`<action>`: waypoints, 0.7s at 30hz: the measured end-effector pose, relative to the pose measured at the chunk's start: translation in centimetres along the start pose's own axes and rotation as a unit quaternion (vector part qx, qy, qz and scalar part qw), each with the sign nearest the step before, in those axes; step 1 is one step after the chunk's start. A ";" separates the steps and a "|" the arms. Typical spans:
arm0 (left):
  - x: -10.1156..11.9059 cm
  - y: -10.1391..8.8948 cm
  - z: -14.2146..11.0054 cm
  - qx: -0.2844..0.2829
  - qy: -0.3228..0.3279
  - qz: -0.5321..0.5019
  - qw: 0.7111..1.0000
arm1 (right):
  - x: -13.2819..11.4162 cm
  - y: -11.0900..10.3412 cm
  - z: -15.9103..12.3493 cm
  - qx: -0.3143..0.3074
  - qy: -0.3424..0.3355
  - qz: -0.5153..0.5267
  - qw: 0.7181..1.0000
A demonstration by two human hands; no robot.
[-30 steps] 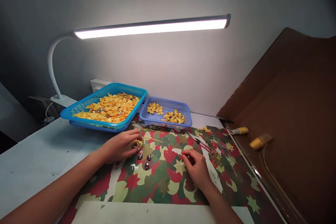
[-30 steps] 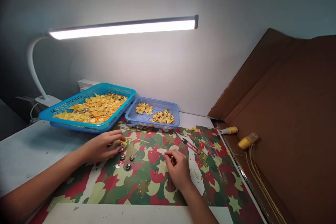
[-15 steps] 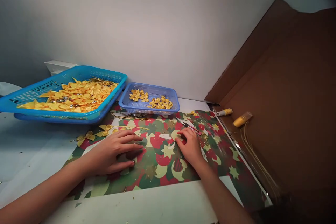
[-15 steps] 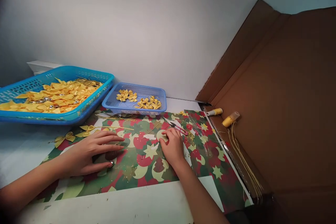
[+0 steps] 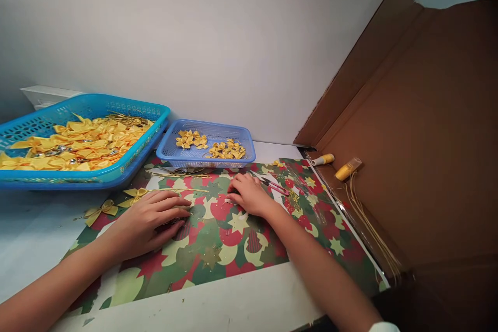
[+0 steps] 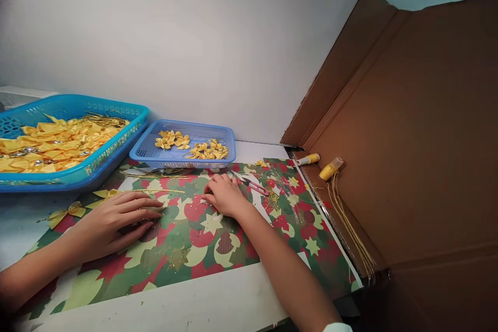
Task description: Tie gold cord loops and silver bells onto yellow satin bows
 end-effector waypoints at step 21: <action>5.0 1.8 8.3 0.017 -0.105 -0.299 0.948 | -3.4 -7.8 -2.5 0.159 -0.047 0.293 0.942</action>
Point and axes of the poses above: each hand's wrist, its own z-axis towards the middle knuckle, its own y-axis out of the palm, x = y × z, the point moved 10 cm from there along z, towards the middle knuckle, and after that the axes turned 2 degrees about y, right-handed, at the moved point
